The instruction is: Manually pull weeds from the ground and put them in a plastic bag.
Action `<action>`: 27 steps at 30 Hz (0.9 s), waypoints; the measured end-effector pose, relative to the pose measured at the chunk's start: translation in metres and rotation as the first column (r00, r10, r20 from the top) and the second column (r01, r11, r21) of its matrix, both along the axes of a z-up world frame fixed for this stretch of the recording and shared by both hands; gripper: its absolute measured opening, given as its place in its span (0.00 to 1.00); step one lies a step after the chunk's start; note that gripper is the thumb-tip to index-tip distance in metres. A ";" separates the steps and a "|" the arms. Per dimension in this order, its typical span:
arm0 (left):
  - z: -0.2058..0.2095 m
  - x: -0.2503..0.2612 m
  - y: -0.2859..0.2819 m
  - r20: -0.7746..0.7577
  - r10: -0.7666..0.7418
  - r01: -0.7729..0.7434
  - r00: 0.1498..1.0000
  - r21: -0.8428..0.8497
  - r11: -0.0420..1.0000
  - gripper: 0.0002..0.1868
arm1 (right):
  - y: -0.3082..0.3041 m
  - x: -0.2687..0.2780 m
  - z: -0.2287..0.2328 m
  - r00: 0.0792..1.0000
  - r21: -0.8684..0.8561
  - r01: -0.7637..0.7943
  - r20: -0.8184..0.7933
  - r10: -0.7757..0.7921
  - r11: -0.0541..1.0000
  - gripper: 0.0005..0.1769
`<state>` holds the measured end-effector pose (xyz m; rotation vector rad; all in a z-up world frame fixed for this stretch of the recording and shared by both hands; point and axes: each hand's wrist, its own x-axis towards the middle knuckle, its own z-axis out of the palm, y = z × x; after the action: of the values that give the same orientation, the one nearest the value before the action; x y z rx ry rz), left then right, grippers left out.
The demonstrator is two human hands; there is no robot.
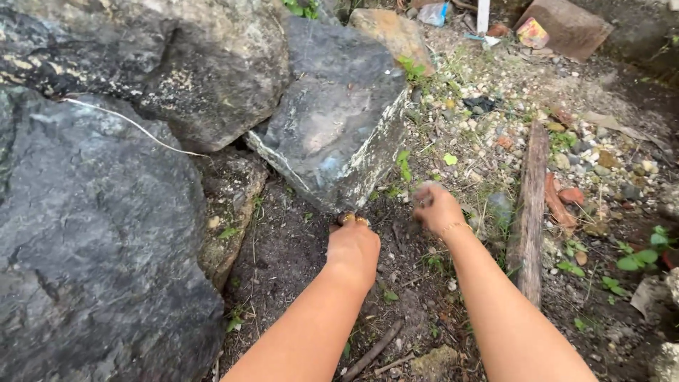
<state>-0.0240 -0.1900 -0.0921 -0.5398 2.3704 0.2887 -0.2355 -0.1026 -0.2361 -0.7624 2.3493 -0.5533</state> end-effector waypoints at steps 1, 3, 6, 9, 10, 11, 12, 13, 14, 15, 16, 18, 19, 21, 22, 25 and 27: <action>-0.003 0.000 0.001 -0.009 0.013 -0.013 1.000 0.003 1.000 0.28 | -0.011 0.005 0.007 1.000 -0.068 0.024 -0.016 -0.025 0.997 0.20; -0.004 0.000 -0.001 -0.020 0.028 -0.028 0.999 0.002 1.000 0.27 | -0.033 0.008 -0.001 0.998 -0.139 0.043 -0.031 -0.048 0.989 0.26; -0.001 0.001 0.000 -0.029 0.038 -0.038 0.999 0.002 0.999 0.26 | -0.052 0.008 -0.039 0.973 -0.240 -0.091 -0.229 0.035 0.967 0.28; -0.003 0.002 0.001 -0.038 0.034 -0.035 0.999 -0.013 0.999 0.27 | -0.055 0.009 -0.055 0.886 -0.232 -0.224 -0.452 0.099 0.947 0.15; -0.005 0.003 0.001 -0.042 0.032 -0.033 0.999 -0.005 0.999 0.27 | -0.051 0.009 -0.053 0.906 -0.248 -0.179 -0.420 0.061 0.952 0.12; -0.007 0.004 0.001 -0.046 0.030 -0.030 0.998 0.003 1.000 0.28 | -0.047 0.009 -0.051 0.922 -0.263 -0.133 -0.386 0.022 0.956 0.09; -0.003 0.003 -0.002 -0.051 0.034 -0.034 0.998 -0.001 0.999 0.28 | -0.042 0.009 -0.037 0.920 -0.267 -0.138 -0.391 0.024 0.954 0.09; 0.001 0.003 -0.005 -0.053 0.024 -0.024 0.998 0.005 1.000 0.28 | -0.036 0.009 -0.023 0.962 -0.287 -0.027 -0.267 -0.053 0.957 0.09; 0.004 0.005 -0.004 -0.049 0.015 -0.015 0.999 0.018 1.000 0.27 | -0.026 0.012 -0.010 0.983 -0.285 0.087 -0.132 -0.129 0.955 0.09; -0.005 0.005 0.000 -0.047 0.020 -0.019 0.999 0.022 1.000 0.27 | -0.018 0.003 -0.021 0.984 -0.282 0.083 -0.131 -0.124 0.956 0.09; -0.013 0.004 0.000 -0.054 0.014 -0.013 0.998 0.016 1.000 0.27 | -0.013 -0.007 -0.032 0.978 -0.271 0.209 0.039 -0.206 0.940 0.08; -0.015 0.001 -0.003 -0.061 0.011 -0.011 0.998 0.007 1.000 0.27 | -0.020 -0.020 -0.036 0.938 -0.241 0.325 0.207 -0.279 0.915 0.08; -0.009 0.000 -0.005 -0.055 0.010 -0.009 0.998 0.019 1.000 0.29 | -0.032 -0.023 -0.030 0.970 -0.256 0.240 0.037 -0.238 0.936 0.11; 0.001 -0.001 -0.008 -0.043 0.013 -0.011 0.999 0.037 0.999 0.31 | -0.056 -0.024 -0.023 0.973 -0.250 0.151 -0.131 -0.187 0.956 0.14; 0.006 -0.001 -0.008 -0.023 0.010 -0.008 1.000 0.058 0.998 0.32 | -0.068 -0.023 -0.022 0.975 -0.286 0.167 -0.096 -0.202 0.943 0.23; 0.000 -0.003 -0.009 0.001 0.012 -0.012 1.000 0.080 0.997 0.34 | -0.094 -0.036 -0.070 0.986 -0.188 0.047 -0.150 -0.076 0.981 0.30; 0.001 -0.006 -0.010 -0.004 0.014 -0.014 1.000 0.077 0.997 0.33 | -0.099 -0.042 -0.093 0.972 -0.043 -0.082 -0.224 0.071 0.996 0.28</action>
<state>-0.0298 -0.2002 -0.0910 -0.5201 2.3497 0.3861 -0.2774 -0.2017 -0.3289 -0.9798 2.5047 -0.5205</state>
